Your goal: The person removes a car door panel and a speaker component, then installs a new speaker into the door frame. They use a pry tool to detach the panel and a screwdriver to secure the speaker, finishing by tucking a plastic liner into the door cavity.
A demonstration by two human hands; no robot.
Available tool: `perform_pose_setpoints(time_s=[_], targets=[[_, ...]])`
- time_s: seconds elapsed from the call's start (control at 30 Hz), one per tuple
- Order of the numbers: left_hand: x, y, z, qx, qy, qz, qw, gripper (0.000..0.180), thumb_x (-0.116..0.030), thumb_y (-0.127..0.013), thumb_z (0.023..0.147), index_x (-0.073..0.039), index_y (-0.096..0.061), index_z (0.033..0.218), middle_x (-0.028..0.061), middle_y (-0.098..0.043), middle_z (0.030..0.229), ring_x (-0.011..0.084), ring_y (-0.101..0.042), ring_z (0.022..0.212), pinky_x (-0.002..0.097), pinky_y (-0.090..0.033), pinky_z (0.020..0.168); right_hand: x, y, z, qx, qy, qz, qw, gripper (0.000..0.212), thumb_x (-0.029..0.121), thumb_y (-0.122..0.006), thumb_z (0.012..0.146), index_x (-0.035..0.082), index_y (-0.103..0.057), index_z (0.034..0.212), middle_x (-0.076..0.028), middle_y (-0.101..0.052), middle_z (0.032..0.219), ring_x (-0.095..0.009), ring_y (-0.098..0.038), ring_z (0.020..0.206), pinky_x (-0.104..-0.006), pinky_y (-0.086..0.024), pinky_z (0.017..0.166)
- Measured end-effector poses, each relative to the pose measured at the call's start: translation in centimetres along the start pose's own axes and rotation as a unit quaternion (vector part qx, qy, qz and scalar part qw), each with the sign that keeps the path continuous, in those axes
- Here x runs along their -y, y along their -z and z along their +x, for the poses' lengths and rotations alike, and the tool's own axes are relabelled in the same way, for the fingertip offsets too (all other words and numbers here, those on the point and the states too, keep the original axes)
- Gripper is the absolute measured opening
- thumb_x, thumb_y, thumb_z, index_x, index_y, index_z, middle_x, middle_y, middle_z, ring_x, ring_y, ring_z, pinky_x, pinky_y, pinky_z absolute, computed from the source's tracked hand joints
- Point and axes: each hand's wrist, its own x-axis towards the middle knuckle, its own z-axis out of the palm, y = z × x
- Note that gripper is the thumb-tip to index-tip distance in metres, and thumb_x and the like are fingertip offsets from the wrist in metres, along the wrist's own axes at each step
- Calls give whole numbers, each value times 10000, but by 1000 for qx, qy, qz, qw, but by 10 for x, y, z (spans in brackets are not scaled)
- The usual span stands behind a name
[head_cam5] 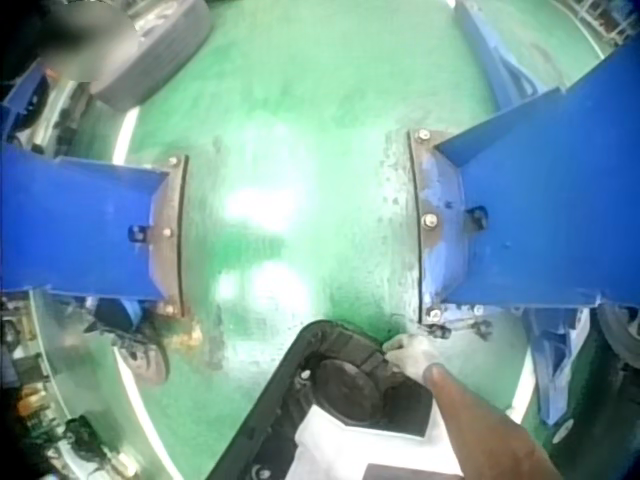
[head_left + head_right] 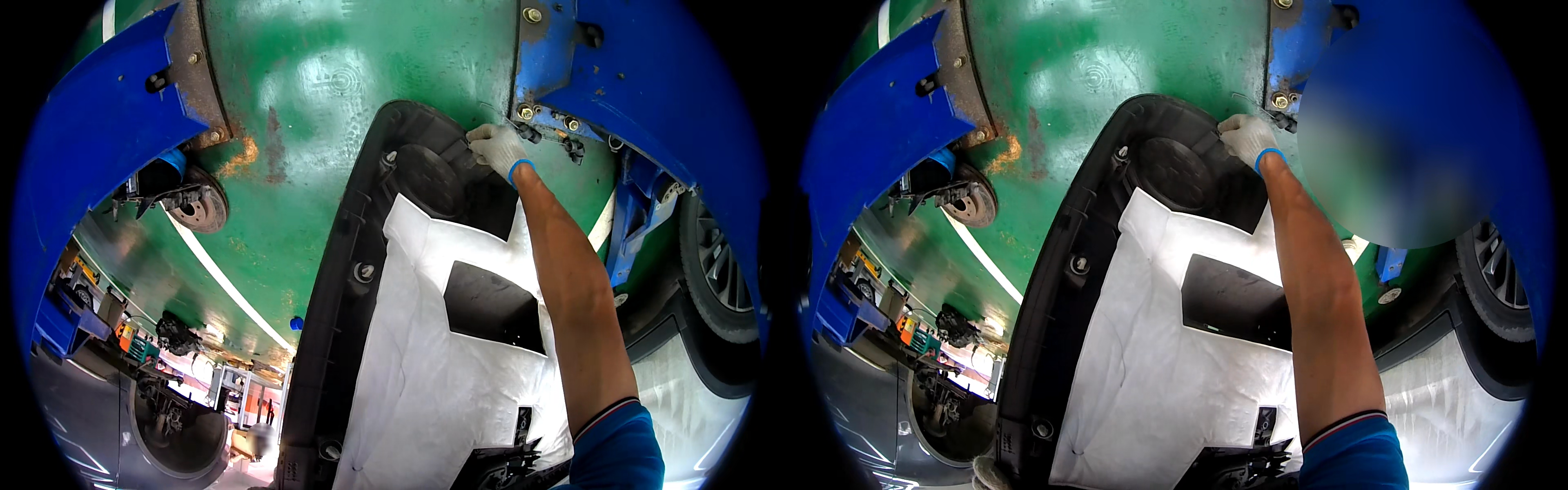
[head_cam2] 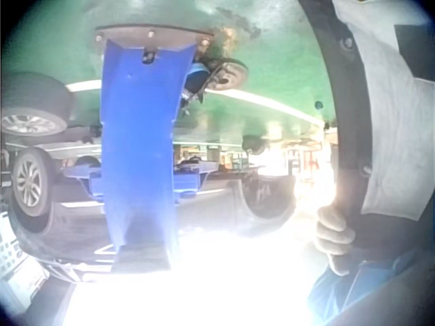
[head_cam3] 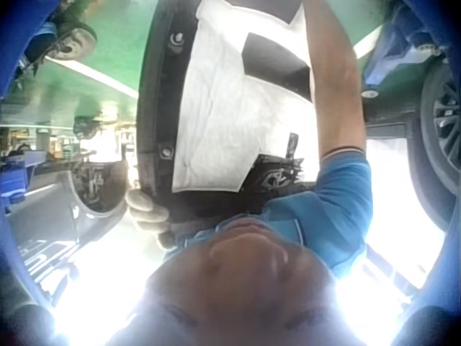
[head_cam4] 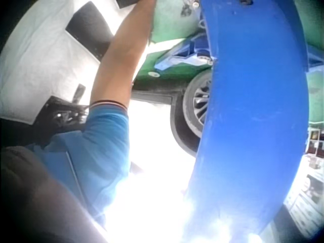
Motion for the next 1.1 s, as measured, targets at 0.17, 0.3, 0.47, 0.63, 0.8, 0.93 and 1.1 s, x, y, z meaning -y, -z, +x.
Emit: perform_pose_setpoints(time_s=[0.17,0.3,0.47,0.63,0.8,0.93,1.1], targets=[[1,1,-1,3,-1,-3,1000,382,-560,-614,986,-209,-562,847,-24,-567,886,198,-509,987,421,-396,985,18,5,4,-14,18,-133,991,336,117,-710,841,0,-785,1146,-132,-786,916,-201,-744,719,-357,-606,721],[-1,3,-1,4,-1,-4,1000,366,-548,-612,990,-213,-562,853,-30,-565,881,187,-509,972,411,-398,978,13,0,4,-21,-51,59,997,329,94,-714,818,21,-791,1130,-164,-793,949,-202,-772,745,-350,-620,738],[0,3,-2,10,-2,-6,1000,346,-534,-610,994,-218,-563,860,-38,-562,875,175,-510,955,398,-402,969,26,-8,0,-63,-18,-159,985,341,168,-676,860,69,-790,1166,-209,-781,1054,-351,-764,967,-439,-604,889],[0,4,-4,15,-5,-10,1000,327,-520,-607,998,-224,-563,868,-46,-559,870,162,-511,937,385,-405,960,35,-29,2,-154,-22,-278,948,340,223,-668,858,128,-802,1156,-212,-749,1190,-420,-702,1135,-474,-561,998],[-3,2,-3,21,-15,-14,1000,307,-506,-605,1002,-229,-563,875,-54,-556,864,149,-511,920,371,-408,951,-11,-22,8,-151,-30,-97,983,439,179,-669,863,23,-719,1271,-228,-751,1142,-391,-703,1117,-445,-553,961],[-5,2,-3,24,-21,-16,999,292,-494,-603,1006,-233,-564,881,-60,-554,859,139,-512,905,361,-411,944,-4,-40,-15,-187,-37,-104,976,493,140,-644,873,-24,-659,1338,-237,-757,1157,-391,-715,1109,-456,-545,959],[-9,7,-5,34,-32,-24,999,272,-480,-600,1010,-239,-564,889,-68,-551,853,126,-512,888,348,-414,935,19,-38,-32,-164,24,-205,965,442,188,-591,903,15,-657,1304,-282,-725,1201,-483,-667,1163,-509,-511,1038]])
